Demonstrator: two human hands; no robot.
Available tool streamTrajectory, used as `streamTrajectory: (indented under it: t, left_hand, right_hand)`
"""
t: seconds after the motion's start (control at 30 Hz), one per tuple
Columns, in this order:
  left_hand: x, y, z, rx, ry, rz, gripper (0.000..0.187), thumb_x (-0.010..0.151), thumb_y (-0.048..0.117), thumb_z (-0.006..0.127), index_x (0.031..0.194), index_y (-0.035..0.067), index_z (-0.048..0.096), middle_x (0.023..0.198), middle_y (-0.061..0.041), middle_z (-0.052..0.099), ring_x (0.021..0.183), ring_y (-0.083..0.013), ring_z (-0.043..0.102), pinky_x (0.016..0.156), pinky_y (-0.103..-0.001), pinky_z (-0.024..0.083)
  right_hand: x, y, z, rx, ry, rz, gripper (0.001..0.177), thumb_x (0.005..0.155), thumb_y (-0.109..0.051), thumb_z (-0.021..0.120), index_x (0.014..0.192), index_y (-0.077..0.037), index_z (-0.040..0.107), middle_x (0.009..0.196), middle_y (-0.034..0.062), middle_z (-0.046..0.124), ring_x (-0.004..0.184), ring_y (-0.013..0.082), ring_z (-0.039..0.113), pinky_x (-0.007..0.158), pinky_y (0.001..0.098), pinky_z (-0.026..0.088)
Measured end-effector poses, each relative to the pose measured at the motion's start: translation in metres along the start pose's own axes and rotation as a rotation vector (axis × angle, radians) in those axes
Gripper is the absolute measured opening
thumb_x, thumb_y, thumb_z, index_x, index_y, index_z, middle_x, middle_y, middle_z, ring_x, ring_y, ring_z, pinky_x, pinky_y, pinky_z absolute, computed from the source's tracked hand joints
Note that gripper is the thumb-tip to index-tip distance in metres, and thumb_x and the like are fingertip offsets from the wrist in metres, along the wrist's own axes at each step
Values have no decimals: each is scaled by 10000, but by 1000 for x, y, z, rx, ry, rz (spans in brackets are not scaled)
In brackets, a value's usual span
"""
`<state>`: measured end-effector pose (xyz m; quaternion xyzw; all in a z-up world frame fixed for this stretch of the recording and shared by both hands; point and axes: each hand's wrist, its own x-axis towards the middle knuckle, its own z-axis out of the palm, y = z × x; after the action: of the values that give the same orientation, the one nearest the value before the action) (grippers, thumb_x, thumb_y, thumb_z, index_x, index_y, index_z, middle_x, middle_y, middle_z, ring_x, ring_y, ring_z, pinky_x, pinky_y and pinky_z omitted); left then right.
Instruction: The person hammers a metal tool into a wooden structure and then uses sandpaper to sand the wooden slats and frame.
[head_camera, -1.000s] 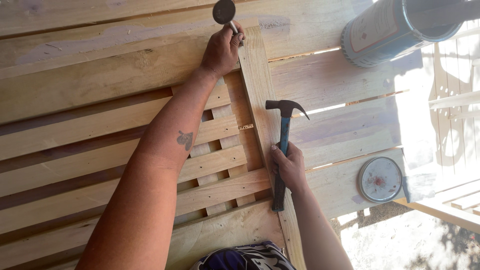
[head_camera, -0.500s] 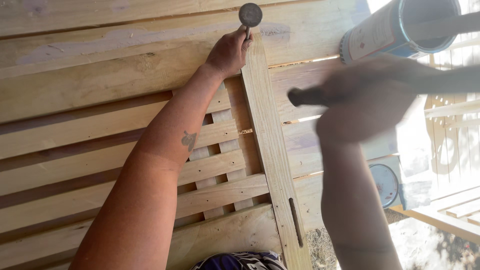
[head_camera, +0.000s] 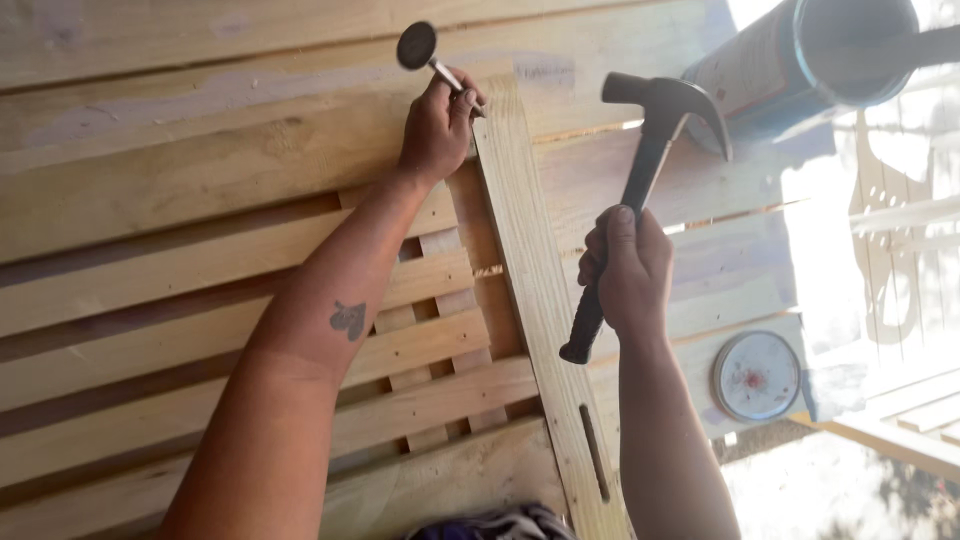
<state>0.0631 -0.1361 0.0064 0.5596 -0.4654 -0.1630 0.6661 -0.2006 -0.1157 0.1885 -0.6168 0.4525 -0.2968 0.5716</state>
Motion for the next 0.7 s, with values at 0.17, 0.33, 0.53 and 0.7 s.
streamTrajectory:
  t: [0.17,0.33,0.53,0.7]
  left_hand:
    - [-17,7,-4,111,-154,-9,68,1110,102,515,1074,50,538,859,-71,687,793,-198,719,720,-350,578]
    - [-24,10,-5,129,-169,0,84,1129,130,518,1083,64,541,885,-62,696,796,-192,712,711,-342,582]
    - [-24,10,0,150,-148,-64,89,1121,148,520,1082,70,535,867,-56,704,782,-178,716,689,-338,583]
    - [-27,5,5,303,-208,32,61,1122,129,536,1108,72,551,887,-92,707,799,-242,730,705,-377,609]
  right_hand:
    - [-18,24,-20,62,7,82,354,1124,-321,437,908,-52,517,659,-2,426,533,112,435,500,293,436]
    - [-25,24,-24,34,-26,92,361,1130,-337,439,914,-57,516,669,-4,429,538,105,440,506,283,431]
    - [-30,27,-12,28,-84,56,365,1117,-343,452,917,-51,541,670,-2,470,535,91,461,482,273,426]
    - [-37,16,2,-144,-68,12,351,1119,-322,456,927,-50,565,669,5,494,539,83,489,480,257,436]
